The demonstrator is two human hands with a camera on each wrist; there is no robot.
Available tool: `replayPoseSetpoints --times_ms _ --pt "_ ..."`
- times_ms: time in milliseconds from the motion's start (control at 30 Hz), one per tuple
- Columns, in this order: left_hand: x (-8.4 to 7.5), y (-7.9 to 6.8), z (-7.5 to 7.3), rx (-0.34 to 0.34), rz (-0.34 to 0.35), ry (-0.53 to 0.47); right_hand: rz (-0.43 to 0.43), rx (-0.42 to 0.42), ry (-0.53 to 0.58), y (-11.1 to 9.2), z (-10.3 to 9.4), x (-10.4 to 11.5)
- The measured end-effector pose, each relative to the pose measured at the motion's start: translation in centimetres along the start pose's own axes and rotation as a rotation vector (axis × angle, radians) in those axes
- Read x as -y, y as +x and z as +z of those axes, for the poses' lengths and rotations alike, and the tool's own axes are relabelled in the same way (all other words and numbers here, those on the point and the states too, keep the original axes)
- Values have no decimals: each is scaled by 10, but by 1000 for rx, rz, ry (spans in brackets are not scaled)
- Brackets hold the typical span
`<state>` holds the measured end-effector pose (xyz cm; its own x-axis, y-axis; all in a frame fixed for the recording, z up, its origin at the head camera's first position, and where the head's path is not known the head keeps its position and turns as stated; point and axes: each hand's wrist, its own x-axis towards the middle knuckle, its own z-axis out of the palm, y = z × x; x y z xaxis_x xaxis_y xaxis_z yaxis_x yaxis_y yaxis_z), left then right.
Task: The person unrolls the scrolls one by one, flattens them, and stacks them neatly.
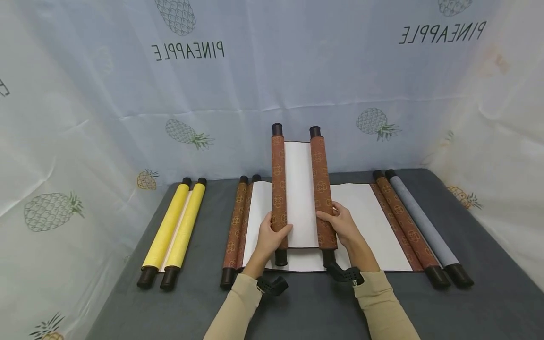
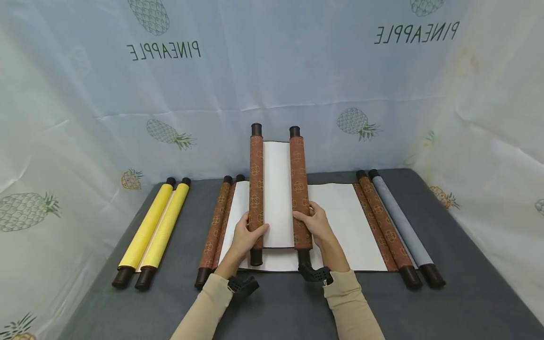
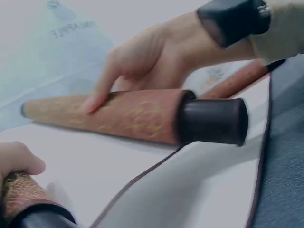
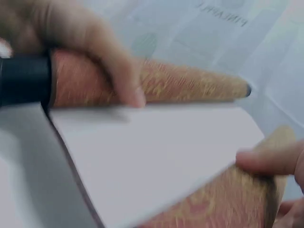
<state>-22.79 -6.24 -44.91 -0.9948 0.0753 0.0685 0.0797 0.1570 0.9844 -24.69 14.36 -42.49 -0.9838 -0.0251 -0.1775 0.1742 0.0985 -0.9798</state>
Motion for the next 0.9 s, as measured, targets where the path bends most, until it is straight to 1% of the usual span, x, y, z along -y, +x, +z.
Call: replayPoseSetpoints --times_ms 67,133,200,267,400,500,600,667,767,900 --pt "-1 1 -4 28 -12 -6 30 5 26 0 2 1" --pt "-2 1 -7 60 -38 -18 48 4 38 0 4 2" --pt "-3 1 -7 73 -89 -42 56 -9 41 0 7 1" --pt "-5 1 -5 64 -147 -80 47 -34 21 1 11 0" --pt "-26 -8 1 0 -214 -137 12 -91 -22 -1 17 -2" --pt "-28 -9 3 -57 -206 -147 0 -112 -33 -2 19 -3" --pt "-13 -3 8 -120 -189 -133 -2 -133 -21 -1 20 -3" --pt "-7 -1 10 -152 -170 -114 -7 -149 -7 -1 21 -2" --pt "-4 -1 11 -175 -150 -109 -19 -174 -11 -1 23 -2" --pt "-4 -2 12 -178 -126 -100 -20 -180 -69 -1 22 -5"
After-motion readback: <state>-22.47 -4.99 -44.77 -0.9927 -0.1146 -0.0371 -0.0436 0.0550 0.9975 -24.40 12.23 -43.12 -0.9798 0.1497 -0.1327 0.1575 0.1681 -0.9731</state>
